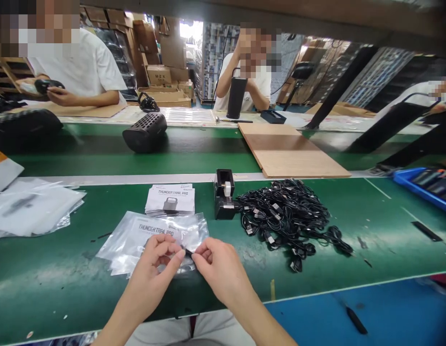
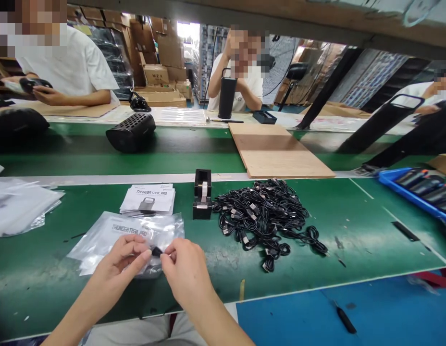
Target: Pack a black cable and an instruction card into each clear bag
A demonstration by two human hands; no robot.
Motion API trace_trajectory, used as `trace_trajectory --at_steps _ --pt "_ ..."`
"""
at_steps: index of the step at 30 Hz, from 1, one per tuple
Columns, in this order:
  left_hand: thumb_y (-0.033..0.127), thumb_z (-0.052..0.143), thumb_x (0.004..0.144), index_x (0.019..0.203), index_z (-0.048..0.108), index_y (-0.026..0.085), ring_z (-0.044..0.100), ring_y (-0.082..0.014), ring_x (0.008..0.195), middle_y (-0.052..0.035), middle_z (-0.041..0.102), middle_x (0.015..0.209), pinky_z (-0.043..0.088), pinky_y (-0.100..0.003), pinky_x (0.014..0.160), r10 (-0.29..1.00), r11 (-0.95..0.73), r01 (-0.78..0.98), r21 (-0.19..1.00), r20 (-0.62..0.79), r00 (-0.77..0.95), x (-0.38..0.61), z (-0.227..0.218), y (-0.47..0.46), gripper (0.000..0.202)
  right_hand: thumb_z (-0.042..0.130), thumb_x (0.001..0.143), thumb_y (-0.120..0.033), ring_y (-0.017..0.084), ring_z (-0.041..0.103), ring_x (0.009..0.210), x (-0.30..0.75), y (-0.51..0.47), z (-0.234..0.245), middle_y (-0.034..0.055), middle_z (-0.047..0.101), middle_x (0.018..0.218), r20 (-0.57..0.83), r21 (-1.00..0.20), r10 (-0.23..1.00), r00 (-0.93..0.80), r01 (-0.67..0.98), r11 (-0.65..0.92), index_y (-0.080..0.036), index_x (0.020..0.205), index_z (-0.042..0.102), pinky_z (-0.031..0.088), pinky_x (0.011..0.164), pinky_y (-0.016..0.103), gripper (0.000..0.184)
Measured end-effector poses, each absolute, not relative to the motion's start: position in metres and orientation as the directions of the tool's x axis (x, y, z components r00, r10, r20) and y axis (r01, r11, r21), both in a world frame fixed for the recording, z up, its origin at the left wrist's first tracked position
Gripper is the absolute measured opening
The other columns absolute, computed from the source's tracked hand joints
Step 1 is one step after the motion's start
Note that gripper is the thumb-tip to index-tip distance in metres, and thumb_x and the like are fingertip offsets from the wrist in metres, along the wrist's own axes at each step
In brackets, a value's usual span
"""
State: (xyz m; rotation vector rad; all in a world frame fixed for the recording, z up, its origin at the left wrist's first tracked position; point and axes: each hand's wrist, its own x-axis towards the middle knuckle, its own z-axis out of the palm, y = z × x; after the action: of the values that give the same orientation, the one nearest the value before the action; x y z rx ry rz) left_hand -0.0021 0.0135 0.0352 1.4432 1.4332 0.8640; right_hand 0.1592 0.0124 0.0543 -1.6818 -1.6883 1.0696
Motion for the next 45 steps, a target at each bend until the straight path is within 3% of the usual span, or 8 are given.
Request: trace_trajectory --at_steps 7,12,15,20,24,38,41,45 --pt "0.041 0.053 0.078 0.069 0.057 0.021 0.049 -0.0146 0.072 -0.0001 0.044 0.080 0.046 -0.023 0.061 0.990 0.087 0.295 0.951 -0.116 0.083 -0.008 0.047 0.014 0.022 0.056 0.071 -0.025 0.008 0.049 0.046 0.159 0.014 0.057 -0.0027 0.054 0.054 -0.332 -0.934 0.923 -0.194 0.208 -0.292 -0.016 0.065 0.055 0.038 0.044 0.018 0.011" --pt "0.042 0.054 0.076 0.069 0.058 0.021 0.050 -0.0163 0.080 -0.0010 0.046 0.086 0.047 -0.023 0.065 0.993 0.106 0.267 0.958 -0.117 0.025 -0.012 0.046 0.014 0.022 0.059 0.069 -0.030 0.008 0.048 0.041 0.146 0.020 0.046 -0.0035 0.053 0.051 -0.314 -0.945 0.949 -0.008 0.103 -0.311 -0.016 0.066 0.052 0.034 0.035 0.017 0.016" --pt "0.041 0.055 0.075 0.068 0.059 0.021 0.050 -0.0160 0.078 -0.0009 0.047 0.084 0.046 -0.024 0.066 0.996 0.084 0.291 0.953 -0.086 -0.008 -0.014 0.044 0.013 0.022 0.060 0.070 -0.034 0.011 0.053 0.044 0.137 0.021 0.045 -0.0037 0.054 0.051 -0.265 -0.960 0.962 0.062 0.070 -0.269 -0.016 0.067 0.053 0.041 0.038 0.019 0.020" --pt "0.041 0.055 0.075 0.070 0.060 0.020 0.050 -0.0162 0.078 -0.0001 0.046 0.081 0.045 -0.027 0.073 0.998 0.059 0.293 0.954 -0.062 0.001 -0.013 0.045 0.012 0.022 0.060 0.071 -0.032 0.014 0.062 0.054 0.131 0.021 0.051 0.0007 0.061 0.060 -0.299 -0.953 0.948 -0.105 -0.019 -0.302 -0.012 0.081 0.060 0.051 0.052 0.024 0.022" --pt "0.041 0.054 0.075 0.069 0.060 0.021 0.050 -0.0160 0.080 0.0002 0.046 0.081 0.044 -0.026 0.074 0.999 0.044 0.277 0.960 -0.049 0.012 -0.016 0.052 0.011 0.022 0.055 0.075 -0.025 0.016 0.065 0.063 0.130 0.023 0.057 0.0036 0.067 0.076 -0.213 -0.968 0.954 -0.213 0.176 -0.177 -0.015 0.096 0.063 0.050 0.056 0.025 0.024" --pt "0.043 0.057 0.073 0.071 0.063 0.021 0.052 -0.0147 0.072 0.0004 0.048 0.081 0.045 -0.023 0.063 0.992 0.107 0.293 0.950 -0.121 0.032 -0.033 0.050 0.015 0.023 0.054 0.072 -0.013 0.008 0.048 0.034 0.145 0.018 0.084 -0.0028 0.069 0.065 -0.189 -0.759 0.911 -0.367 0.643 0.102 -0.024 0.071 0.068 0.035 0.042 0.020 0.017" --pt "0.045 0.057 0.073 0.071 0.062 0.021 0.053 -0.0165 0.080 -0.0015 0.048 0.090 0.046 -0.025 0.068 0.991 0.122 0.275 0.954 -0.133 0.023 -0.031 0.039 0.012 0.025 0.055 0.068 -0.010 0.010 0.051 0.036 0.141 0.020 0.080 -0.0028 0.068 0.060 -0.195 -0.742 0.927 -0.320 0.666 0.073 -0.024 0.069 0.068 0.036 0.045 0.021 0.019" --pt "0.044 0.057 0.073 0.074 0.064 0.022 0.050 -0.0211 0.097 -0.0045 0.046 0.102 0.044 -0.033 0.082 0.995 0.098 0.307 0.947 -0.095 -0.025 -0.025 0.025 0.006 0.024 0.054 0.071 -0.016 0.009 0.050 0.034 0.125 0.024 0.059 0.0009 0.068 0.067 -0.226 -0.788 0.970 -0.086 0.602 -0.130 -0.019 0.081 0.065 0.037 0.041 0.021 0.016"
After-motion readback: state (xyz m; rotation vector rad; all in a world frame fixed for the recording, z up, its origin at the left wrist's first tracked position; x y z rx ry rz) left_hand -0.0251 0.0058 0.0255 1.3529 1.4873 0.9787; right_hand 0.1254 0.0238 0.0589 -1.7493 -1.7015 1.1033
